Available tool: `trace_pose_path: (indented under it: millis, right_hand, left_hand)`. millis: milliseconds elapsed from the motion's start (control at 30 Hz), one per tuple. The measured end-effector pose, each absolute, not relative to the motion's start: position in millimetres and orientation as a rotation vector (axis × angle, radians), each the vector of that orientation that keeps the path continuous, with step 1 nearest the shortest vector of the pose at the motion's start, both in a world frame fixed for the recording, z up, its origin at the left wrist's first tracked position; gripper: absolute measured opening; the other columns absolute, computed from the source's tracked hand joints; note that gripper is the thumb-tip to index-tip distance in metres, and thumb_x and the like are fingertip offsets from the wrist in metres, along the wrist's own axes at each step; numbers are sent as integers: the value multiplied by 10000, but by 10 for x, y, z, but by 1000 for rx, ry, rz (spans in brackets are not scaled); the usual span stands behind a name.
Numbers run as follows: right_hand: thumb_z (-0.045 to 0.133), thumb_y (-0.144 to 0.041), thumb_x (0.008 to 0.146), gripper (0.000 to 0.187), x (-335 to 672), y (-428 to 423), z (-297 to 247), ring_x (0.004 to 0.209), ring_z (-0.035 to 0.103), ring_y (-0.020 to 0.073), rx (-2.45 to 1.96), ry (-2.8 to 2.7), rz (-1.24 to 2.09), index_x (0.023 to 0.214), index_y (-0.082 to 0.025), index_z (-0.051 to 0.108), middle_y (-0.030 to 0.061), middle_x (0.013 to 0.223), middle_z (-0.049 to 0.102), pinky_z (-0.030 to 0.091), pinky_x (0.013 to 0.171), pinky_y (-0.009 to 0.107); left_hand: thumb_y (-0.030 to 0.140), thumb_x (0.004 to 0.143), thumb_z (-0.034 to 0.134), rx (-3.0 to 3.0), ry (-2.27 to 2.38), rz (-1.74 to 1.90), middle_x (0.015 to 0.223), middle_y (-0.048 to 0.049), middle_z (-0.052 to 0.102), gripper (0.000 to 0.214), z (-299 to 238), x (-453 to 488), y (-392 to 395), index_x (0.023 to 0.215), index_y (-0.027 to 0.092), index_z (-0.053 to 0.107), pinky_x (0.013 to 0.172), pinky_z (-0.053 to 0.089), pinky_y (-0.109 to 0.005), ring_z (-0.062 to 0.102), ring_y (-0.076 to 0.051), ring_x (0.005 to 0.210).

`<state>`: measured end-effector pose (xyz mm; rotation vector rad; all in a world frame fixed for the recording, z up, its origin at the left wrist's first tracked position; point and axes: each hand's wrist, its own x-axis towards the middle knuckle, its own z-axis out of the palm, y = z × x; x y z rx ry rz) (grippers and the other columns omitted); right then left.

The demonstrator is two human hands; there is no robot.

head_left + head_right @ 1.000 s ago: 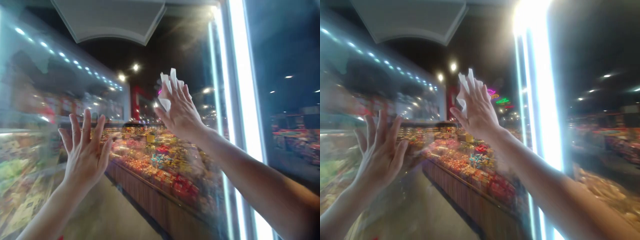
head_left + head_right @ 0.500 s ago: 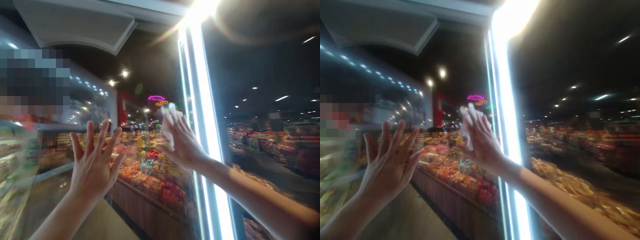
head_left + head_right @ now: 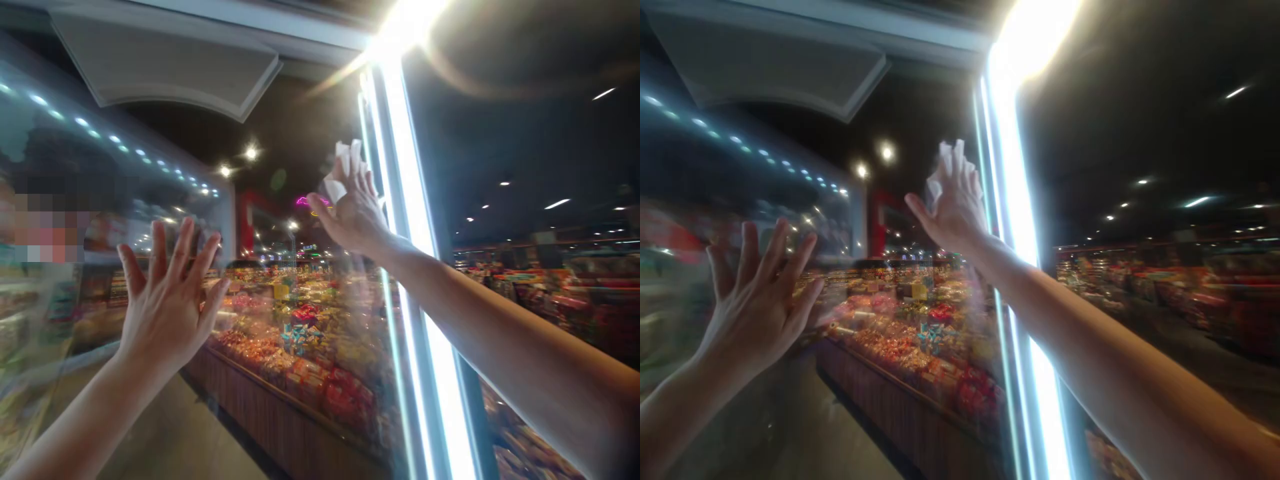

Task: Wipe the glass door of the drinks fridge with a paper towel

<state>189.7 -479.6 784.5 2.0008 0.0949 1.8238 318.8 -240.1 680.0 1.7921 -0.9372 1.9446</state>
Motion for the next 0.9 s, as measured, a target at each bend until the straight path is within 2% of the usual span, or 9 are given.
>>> trace_pose_path:
  millis: [133, 200, 333, 533, 667, 733, 833, 900]
  right_hand:
    - [410, -757, 941, 1004, 1949, -4529, 7731, 1604, 39, 298, 2075, 431, 1414, 1641, -113, 89, 118, 1733, 86, 83, 1318, 512]
    - [412, -722, 959, 987, 1919, -4561, 7849, 1602, 60, 303, 2112, 345, 1475, 1643, -120, 33, 129, 1732, 76, 86, 1313, 530]
    - [307, -665, 1004, 885, 1933, -4632, 8087, 1599, 45, 345, 2137, -60, 1865, 1646, -134, 7, 146, 1731, 63, 89, 1284, 628]
    - [412, -810, 900, 1033, 2284, -3987, 7592, 1599, 74, 303, 2011, 574, 1299, 1626, -116, 168, 129, 1722, 150, 105, 1316, 521]
    - [375, -738, 957, 964, 2379, -3832, 7709, 1599, 24, 345, 2077, 330, 1562, 1644, -156, 31, 141, 1732, 54, 68, 1282, 626]
    - [396, -749, 945, 964, 2442, -3732, 7691, 1594, 25, 370, 2073, 345, 1547, 1644, -165, 80, 144, 1730, 78, 49, 1270, 655]
    - [465, -810, 886, 992, 2569, -3492, 7547, 1590, 67, 360, 1980, 622, 1227, 1618, -178, 242, 110, 1716, 193, 36, 1289, 619]
    - [438, -803, 905, 948, 2642, -3351, 7526, 1590, 71, 359, 1954, 682, 1165, 1608, -187, 277, 90, 1710, 223, 18, 1285, 639]
  left_hand:
    - [464, 1035, 380, 1766, -906, 1937, 1719, -96, 163, 596, 6819, 3233, -2284, 1590, 258, 305, 1213, 36, -755, 23, -412, 1584]
    - [467, 1032, 388, 1760, -896, 1945, 1720, -94, 155, 603, 6802, 3263, -2197, 1593, 268, 296, 1211, 39, -759, 28, -418, 1582]
    - [467, 1028, 392, 1763, -875, 1981, 1719, -102, 153, 616, 6750, 3353, -1995, 1599, 265, 280, 1207, 45, -765, 33, -426, 1579]
    - [481, 1033, 346, 1801, -798, 1948, 1706, -119, 200, 606, 6714, 3466, -1783, 1592, 252, 302, 1191, 78, -790, 73, -418, 1581]
    - [481, 1031, 345, 1848, -755, 1913, 1715, -90, 175, 602, 6681, 3527, -1627, 1595, 280, 291, 1200, 85, -782, 55, -412, 1584]
    - [480, 1031, 346, 1865, -729, 1909, 1716, -80, 172, 599, 6667, 3567, -1528, 1596, 288, 289, 1207, 85, -774, 53, -407, 1586]
    - [476, 1035, 331, 1878, -673, 1902, 1716, -72, 173, 594, 6640, 3633, -1358, 1598, 295, 277, 1212, 71, -770, 43, -391, 1590]
    - [467, 1038, 322, 1896, -628, 1873, 1720, -61, 159, 590, 6584, 3660, -1245, 1604, 320, 246, 1212, 60, -771, 29, -375, 1594]
